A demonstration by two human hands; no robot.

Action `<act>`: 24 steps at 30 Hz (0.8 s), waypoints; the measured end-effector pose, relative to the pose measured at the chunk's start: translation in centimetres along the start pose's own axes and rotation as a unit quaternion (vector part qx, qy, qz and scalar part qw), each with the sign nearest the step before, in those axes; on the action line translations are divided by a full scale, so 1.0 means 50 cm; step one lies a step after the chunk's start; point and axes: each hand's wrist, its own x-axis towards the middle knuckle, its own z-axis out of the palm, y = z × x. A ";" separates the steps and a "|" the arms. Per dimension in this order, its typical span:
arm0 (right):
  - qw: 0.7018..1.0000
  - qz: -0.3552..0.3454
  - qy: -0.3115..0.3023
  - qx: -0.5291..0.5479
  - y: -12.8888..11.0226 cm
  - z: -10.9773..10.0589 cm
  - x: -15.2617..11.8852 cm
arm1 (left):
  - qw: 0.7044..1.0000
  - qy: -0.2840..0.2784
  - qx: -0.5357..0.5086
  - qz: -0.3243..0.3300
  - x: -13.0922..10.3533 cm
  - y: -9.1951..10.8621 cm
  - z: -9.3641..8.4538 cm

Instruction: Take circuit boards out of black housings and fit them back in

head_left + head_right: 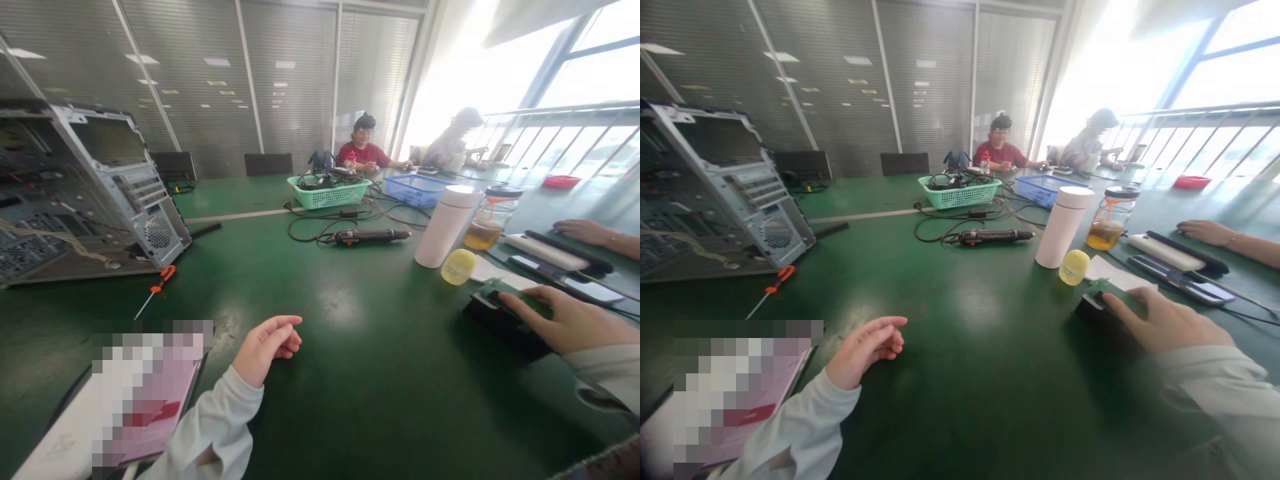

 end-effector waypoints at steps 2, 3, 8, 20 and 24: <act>0.998 0.034 -0.048 0.002 -0.001 -0.002 0.004 | 1.000 -0.003 0.001 0.001 -0.001 0.000 0.000; 0.997 0.042 -0.064 0.005 -0.001 -0.004 0.007 | 1.000 -0.004 0.002 0.002 -0.001 0.000 0.000; 0.996 0.026 -0.079 0.019 0.012 -0.004 0.019 | 1.000 -0.010 0.008 0.005 -0.001 0.001 0.000; 0.987 0.009 -0.136 0.084 0.075 0.029 0.019 | 1.000 -0.011 0.018 0.008 -0.003 -0.001 0.002; 0.988 0.020 -0.132 0.078 0.100 0.062 0.035 | 1.000 -0.002 0.015 0.016 -0.003 -0.002 0.004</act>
